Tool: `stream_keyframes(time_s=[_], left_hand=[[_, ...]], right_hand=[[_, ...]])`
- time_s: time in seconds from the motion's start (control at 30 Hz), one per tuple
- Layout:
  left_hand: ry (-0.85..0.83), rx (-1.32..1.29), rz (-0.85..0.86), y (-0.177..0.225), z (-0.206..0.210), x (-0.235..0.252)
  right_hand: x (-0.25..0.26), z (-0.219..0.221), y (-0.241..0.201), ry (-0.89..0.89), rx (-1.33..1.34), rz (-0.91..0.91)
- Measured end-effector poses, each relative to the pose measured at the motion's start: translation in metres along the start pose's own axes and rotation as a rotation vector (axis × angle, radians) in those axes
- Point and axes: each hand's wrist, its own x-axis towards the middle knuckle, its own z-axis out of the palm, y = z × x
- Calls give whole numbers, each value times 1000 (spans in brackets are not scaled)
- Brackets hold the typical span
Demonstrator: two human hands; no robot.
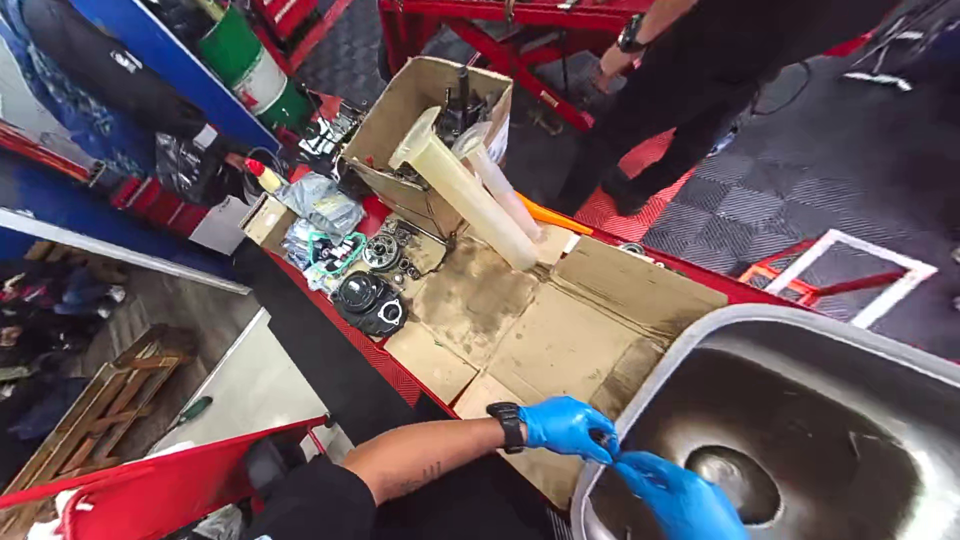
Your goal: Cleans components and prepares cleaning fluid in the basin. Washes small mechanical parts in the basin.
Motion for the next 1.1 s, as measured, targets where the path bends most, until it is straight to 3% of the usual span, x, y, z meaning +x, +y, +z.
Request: stream_keyframes(time_s=[0.17,0.3,0.47,0.6,0.77,0.97,1.1], left_hand=[[167,-123,-88,-79,-139,-104],[242,199,-340,-153,-280,-165],[147,523,-570,-220,-402,-175],[64,651,-446,-252,-444,-156],[61,682,-393,-270,-464,-145],[96,674,-453,-272,-476,-141],[114,660,-448,-263,-476,-138]], right_hand=[[111,69,-120,62,74,-140],[220,141,-220,67,341,-107],[350,207,-313,170,404,-10],[407,238,-360,351,229,24],[440,268,-388,376,60,181],[441,269,-395,351,99,248],[430,241,-380,347,323,129]])
